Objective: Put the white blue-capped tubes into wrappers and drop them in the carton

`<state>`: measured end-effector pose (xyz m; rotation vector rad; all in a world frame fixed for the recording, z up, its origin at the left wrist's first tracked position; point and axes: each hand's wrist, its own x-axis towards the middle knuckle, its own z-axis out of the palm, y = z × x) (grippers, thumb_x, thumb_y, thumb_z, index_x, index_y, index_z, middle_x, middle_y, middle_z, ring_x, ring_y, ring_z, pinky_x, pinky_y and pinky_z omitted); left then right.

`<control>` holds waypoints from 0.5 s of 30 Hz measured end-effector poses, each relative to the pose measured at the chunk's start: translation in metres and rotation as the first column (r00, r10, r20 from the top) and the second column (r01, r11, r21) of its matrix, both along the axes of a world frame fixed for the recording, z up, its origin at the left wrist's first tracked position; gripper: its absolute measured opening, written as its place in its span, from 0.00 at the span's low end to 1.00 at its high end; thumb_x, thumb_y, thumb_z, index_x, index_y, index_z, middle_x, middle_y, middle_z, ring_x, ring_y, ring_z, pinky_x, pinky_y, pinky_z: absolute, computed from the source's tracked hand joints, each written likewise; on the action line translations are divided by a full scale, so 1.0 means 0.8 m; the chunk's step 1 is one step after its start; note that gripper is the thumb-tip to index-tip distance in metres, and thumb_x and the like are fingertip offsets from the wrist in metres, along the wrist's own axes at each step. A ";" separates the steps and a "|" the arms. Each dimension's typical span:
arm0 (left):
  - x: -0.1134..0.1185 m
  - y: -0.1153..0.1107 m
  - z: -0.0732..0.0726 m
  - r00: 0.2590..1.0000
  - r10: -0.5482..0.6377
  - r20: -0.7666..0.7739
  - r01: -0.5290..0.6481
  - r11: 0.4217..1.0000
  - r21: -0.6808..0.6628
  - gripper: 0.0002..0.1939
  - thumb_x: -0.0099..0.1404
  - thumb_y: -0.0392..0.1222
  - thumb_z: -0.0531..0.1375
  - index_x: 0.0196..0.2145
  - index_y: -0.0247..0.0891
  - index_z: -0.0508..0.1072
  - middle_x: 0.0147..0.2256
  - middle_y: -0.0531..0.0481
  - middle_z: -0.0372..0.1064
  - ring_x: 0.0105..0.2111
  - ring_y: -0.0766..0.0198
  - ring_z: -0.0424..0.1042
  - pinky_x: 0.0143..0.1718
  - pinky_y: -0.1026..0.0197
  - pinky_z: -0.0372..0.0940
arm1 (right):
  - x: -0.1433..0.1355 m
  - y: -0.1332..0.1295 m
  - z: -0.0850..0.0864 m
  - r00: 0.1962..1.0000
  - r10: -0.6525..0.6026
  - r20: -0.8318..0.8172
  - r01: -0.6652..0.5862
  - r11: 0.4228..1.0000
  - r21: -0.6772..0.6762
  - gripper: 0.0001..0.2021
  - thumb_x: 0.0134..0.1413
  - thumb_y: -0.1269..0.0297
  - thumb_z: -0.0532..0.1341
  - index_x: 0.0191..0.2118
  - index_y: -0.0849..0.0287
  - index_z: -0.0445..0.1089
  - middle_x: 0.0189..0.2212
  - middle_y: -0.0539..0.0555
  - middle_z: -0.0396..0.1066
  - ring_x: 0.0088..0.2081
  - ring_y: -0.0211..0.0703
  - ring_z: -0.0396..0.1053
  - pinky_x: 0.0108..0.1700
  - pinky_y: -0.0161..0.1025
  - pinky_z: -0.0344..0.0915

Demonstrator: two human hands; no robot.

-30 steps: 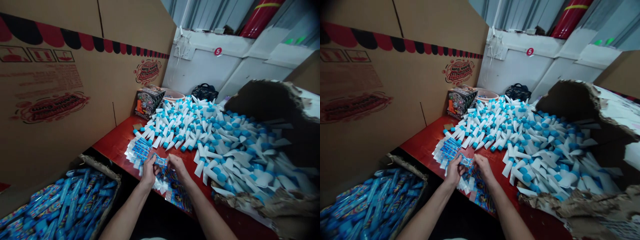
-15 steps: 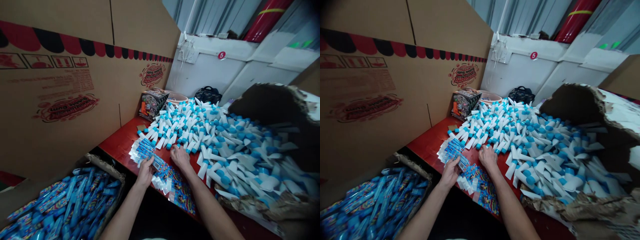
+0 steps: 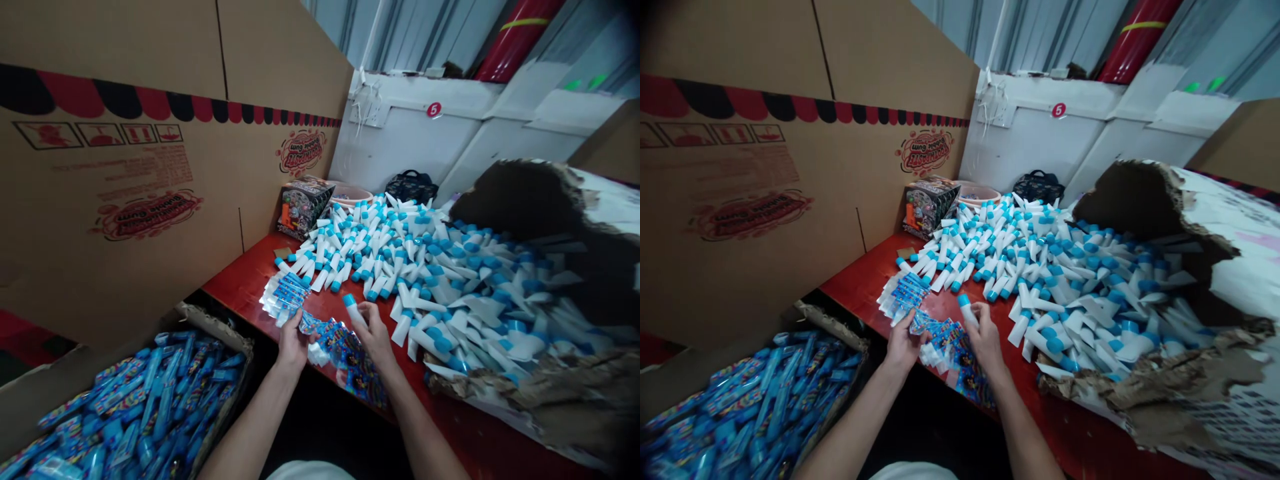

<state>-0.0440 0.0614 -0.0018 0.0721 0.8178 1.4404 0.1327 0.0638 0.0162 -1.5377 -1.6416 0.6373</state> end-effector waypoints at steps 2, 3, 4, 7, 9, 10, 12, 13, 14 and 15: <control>0.008 -0.002 0.003 1.000 0.000 -0.005 0.000 1.000 -0.015 0.14 0.49 0.45 0.67 0.25 0.36 0.66 0.16 0.57 0.64 0.13 0.69 0.63 0.15 0.64 0.60 | -0.005 -0.037 0.011 0.976 0.101 -0.191 -0.097 0.995 0.033 0.13 0.54 0.61 0.57 0.45 0.56 0.60 0.38 0.52 0.70 0.39 0.45 0.69 0.41 0.37 0.64; 0.013 -0.002 0.005 1.000 0.003 -0.009 -0.003 1.000 -0.025 0.14 0.49 0.45 0.67 0.25 0.36 0.67 0.17 0.57 0.65 0.13 0.68 0.64 0.15 0.64 0.60 | -0.008 -0.054 0.015 0.965 0.143 -0.221 -0.138 0.990 0.039 0.12 0.55 0.62 0.57 0.45 0.56 0.61 0.39 0.53 0.70 0.41 0.45 0.69 0.42 0.37 0.64; 0.018 -0.003 0.007 1.000 0.006 -0.013 -0.007 1.000 -0.025 0.14 0.49 0.45 0.67 0.25 0.36 0.67 0.17 0.57 0.65 0.14 0.68 0.64 0.14 0.65 0.59 | -0.010 -0.069 0.017 0.962 0.168 -0.217 -0.162 0.986 0.044 0.12 0.55 0.63 0.57 0.46 0.56 0.61 0.40 0.53 0.70 0.42 0.45 0.69 0.43 0.37 0.64; 0.035 -0.007 0.010 0.999 0.014 -0.031 -0.013 0.999 0.033 0.14 0.49 0.45 0.67 0.25 0.36 0.67 0.18 0.57 0.66 0.16 0.68 0.65 0.17 0.65 0.59 | -0.012 -0.101 0.019 0.976 0.193 -0.099 -0.185 0.979 0.080 0.12 0.56 0.67 0.56 0.47 0.55 0.63 0.41 0.53 0.71 0.43 0.45 0.70 0.45 0.37 0.64; 0.042 -0.010 0.009 0.998 0.029 -0.047 -0.024 0.994 0.105 0.13 0.50 0.45 0.67 0.26 0.36 0.68 0.21 0.56 0.67 0.19 0.68 0.67 0.21 0.65 0.62 | -0.009 -0.112 0.016 0.981 0.194 -0.009 -0.191 0.974 0.124 0.13 0.56 0.70 0.55 0.47 0.55 0.64 0.43 0.54 0.71 0.44 0.45 0.70 0.46 0.38 0.64; 0.045 -0.011 0.008 0.998 0.036 -0.059 -0.027 0.990 0.137 0.13 0.50 0.45 0.67 0.27 0.36 0.69 0.22 0.56 0.68 0.20 0.68 0.68 0.24 0.65 0.63 | -0.006 -0.115 0.015 0.981 0.191 0.027 -0.193 0.971 0.142 0.13 0.56 0.70 0.54 0.48 0.55 0.63 0.43 0.55 0.70 0.44 0.45 0.70 0.45 0.38 0.65; 0.048 -0.014 0.005 0.994 0.051 -0.096 -0.033 0.983 0.179 0.12 0.51 0.46 0.66 0.27 0.36 0.69 0.23 0.56 0.68 0.22 0.68 0.68 0.26 0.65 0.63 | -0.002 -0.119 0.013 0.981 0.176 0.083 -0.188 0.969 0.163 0.14 0.57 0.71 0.53 0.48 0.55 0.63 0.43 0.56 0.70 0.44 0.46 0.70 0.44 0.39 0.66; 0.049 -0.015 0.004 0.992 0.056 -0.117 -0.033 0.981 0.191 0.12 0.52 0.46 0.66 0.27 0.36 0.69 0.23 0.57 0.68 0.22 0.68 0.67 0.27 0.65 0.63 | 0.000 -0.120 0.012 0.980 0.167 0.103 -0.183 0.969 0.168 0.14 0.57 0.71 0.53 0.48 0.55 0.63 0.42 0.56 0.70 0.43 0.46 0.70 0.44 0.39 0.66; 0.049 -0.017 0.003 0.989 0.056 -0.138 -0.028 0.980 0.198 0.12 0.52 0.46 0.66 0.27 0.36 0.68 0.22 0.57 0.67 0.21 0.69 0.67 0.26 0.65 0.63 | 0.001 -0.121 0.012 0.980 0.158 0.117 -0.177 0.969 0.174 0.13 0.57 0.72 0.53 0.48 0.55 0.63 0.42 0.56 0.71 0.43 0.46 0.70 0.44 0.39 0.66; 0.049 -0.018 0.001 0.986 0.056 -0.157 -0.024 0.980 0.200 0.13 0.52 0.46 0.66 0.27 0.37 0.68 0.22 0.58 0.66 0.20 0.70 0.66 0.26 0.65 0.62 | 0.001 -0.121 0.012 0.980 0.149 0.129 -0.170 0.969 0.180 0.13 0.57 0.72 0.53 0.48 0.55 0.63 0.42 0.56 0.71 0.43 0.46 0.70 0.44 0.39 0.66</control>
